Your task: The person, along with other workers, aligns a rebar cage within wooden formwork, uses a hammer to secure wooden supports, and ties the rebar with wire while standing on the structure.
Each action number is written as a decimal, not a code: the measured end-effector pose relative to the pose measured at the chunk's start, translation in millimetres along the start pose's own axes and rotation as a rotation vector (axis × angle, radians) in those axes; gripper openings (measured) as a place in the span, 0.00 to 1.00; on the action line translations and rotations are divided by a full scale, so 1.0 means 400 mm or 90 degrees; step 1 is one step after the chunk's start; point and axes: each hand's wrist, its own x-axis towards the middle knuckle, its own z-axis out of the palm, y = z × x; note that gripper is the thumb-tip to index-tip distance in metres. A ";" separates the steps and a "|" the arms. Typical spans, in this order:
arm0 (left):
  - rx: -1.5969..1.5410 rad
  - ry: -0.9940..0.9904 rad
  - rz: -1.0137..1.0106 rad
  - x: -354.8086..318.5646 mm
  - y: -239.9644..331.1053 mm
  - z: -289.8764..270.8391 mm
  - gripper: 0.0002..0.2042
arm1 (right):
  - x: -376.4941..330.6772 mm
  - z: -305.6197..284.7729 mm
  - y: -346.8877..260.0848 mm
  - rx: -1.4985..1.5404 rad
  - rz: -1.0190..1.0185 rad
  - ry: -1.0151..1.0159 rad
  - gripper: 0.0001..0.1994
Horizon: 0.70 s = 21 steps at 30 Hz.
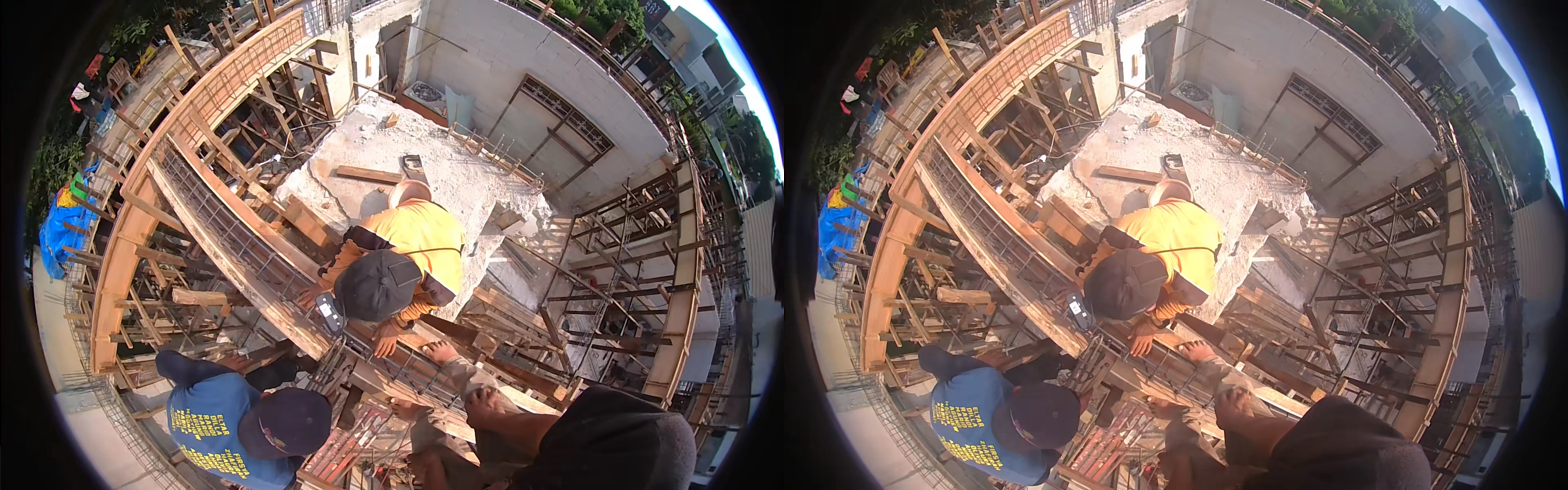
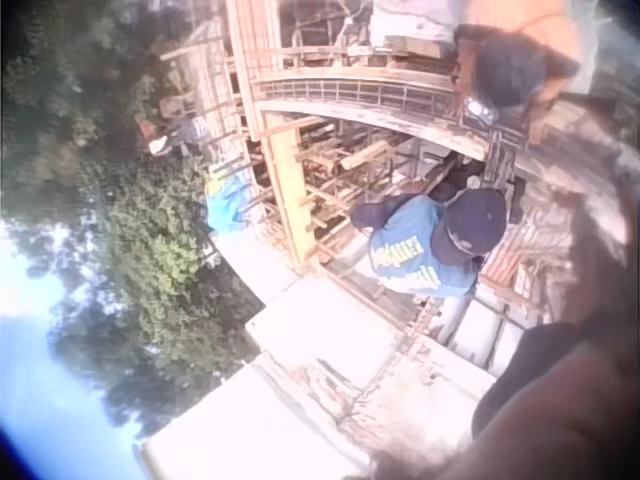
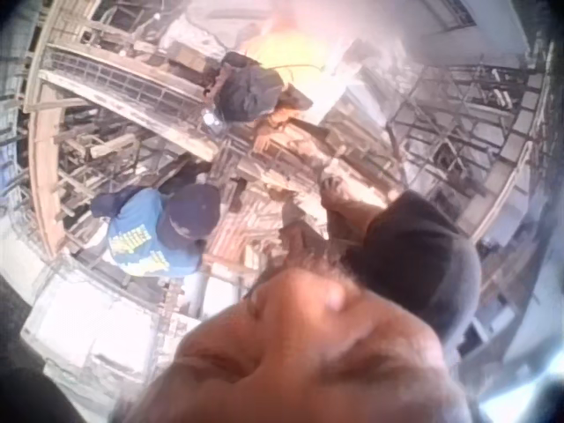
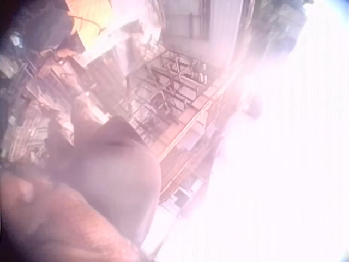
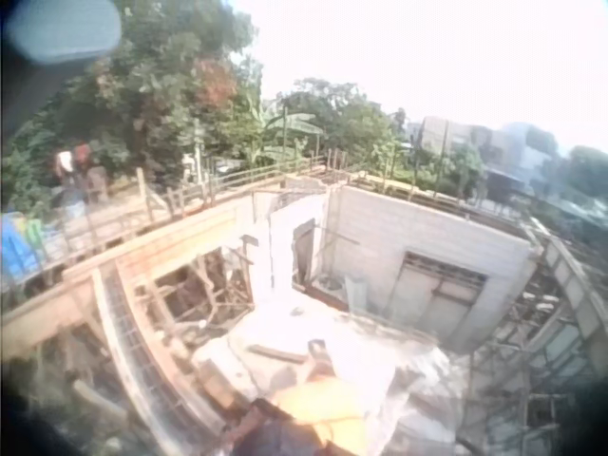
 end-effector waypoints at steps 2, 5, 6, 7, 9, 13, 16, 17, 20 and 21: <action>0.019 -0.001 -0.005 0.008 -0.028 0.002 0.26 | -0.011 0.002 -0.019 0.025 -0.008 0.005 0.22; 0.032 -0.008 -0.026 0.006 -0.059 -0.004 0.25 | -0.018 -0.022 -0.027 0.037 -0.027 -0.006 0.22; 0.035 -0.021 -0.024 -0.005 -0.057 0.002 0.25 | -0.027 -0.019 -0.014 0.020 -0.022 -0.014 0.22; 0.036 -0.029 -0.023 -0.014 -0.057 0.002 0.25 | -0.013 -0.017 -0.009 0.043 0.006 -0.120 0.26; 0.027 -0.030 -0.030 -0.009 -0.065 0.006 0.24 | -0.004 -0.033 -0.009 0.064 0.017 -0.178 0.27; 0.013 0.026 -0.014 0.013 -0.123 0.068 0.26 | -0.007 -0.007 -0.020 0.036 0.009 -0.168 0.28; -0.005 0.016 -0.028 -0.018 -0.122 0.084 0.27 | -0.009 0.029 0.018 0.074 0.055 -0.113 0.28; -0.013 0.022 -0.027 -0.019 -0.124 0.079 0.27 | -0.011 0.018 0.018 0.015 0.023 -0.139 0.28; -0.023 0.025 -0.044 -0.009 -0.149 0.093 0.28 | -0.020 -0.025 -0.001 0.034 -0.005 -0.152 0.27; -0.068 0.004 -0.078 0.002 -0.153 0.108 0.29 | -0.022 -0.062 -0.009 0.039 -0.012 -0.165 0.25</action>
